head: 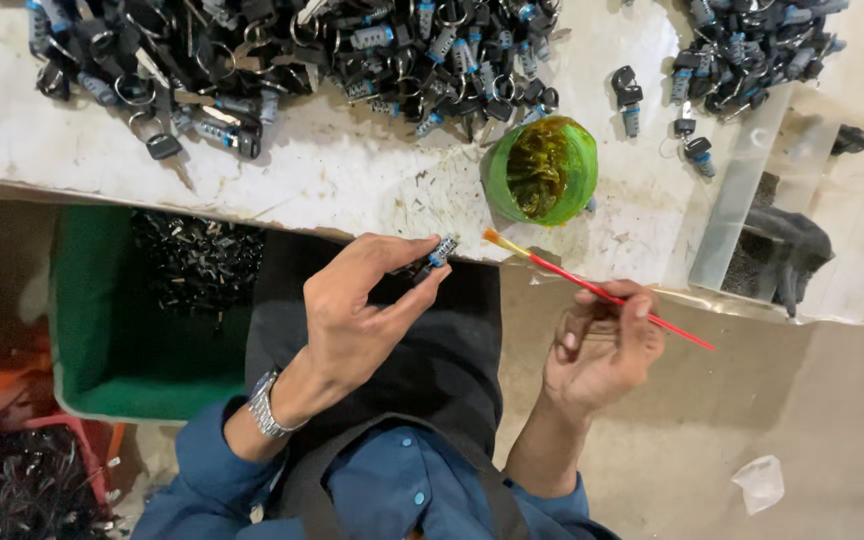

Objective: The person picks up black padlock bodies one at a time from a large pile on the workbench, holds each in one hand, and uses a long red-handled brush dipped in a green cup of yellowish liquid to brush the keyhole area of each padlock. Finished padlocks are placed back onto the table pile.

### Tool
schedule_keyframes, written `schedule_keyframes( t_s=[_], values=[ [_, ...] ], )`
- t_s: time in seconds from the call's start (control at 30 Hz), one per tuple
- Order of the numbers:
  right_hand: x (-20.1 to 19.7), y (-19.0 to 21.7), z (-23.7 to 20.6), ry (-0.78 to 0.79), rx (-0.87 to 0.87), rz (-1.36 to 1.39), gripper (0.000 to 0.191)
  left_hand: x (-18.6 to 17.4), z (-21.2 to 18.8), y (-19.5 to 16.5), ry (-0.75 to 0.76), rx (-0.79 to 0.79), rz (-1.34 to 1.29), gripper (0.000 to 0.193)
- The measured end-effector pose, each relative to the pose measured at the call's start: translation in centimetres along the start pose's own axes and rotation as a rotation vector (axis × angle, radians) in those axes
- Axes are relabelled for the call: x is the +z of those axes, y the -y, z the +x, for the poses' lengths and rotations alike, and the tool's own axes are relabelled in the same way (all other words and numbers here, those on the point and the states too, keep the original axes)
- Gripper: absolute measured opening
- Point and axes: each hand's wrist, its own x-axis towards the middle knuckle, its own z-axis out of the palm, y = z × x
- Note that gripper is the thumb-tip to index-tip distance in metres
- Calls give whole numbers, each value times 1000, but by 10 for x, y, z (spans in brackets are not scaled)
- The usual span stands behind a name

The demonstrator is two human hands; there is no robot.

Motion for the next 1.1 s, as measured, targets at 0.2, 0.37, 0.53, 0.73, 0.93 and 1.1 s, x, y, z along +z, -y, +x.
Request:
schedule_keyframes(
  t_s=[0.2,0.37,0.53,0.73,0.93,1.1],
  values=[
    [0,-3,-3,19,39,-37,32,1,-2,0,25,22,6,32],
    [-5,-2,2,-70,-9,8,37,-1,-3,1,8,9,6,31],
    [-5,-5,-7,-139,74,52,44,4,-6,-1,41,-6,-34,32],
    [4,-9,6,-190,-43,-83,39,4,-8,0,22,28,-43,32],
    [7,-1,31,-123,-311,-218,44,-30,-23,7,-166,-58,224,31],
    [21,-18,40,110,-192,-426,41,-53,-30,15,-321,-101,646,33]
  ],
)
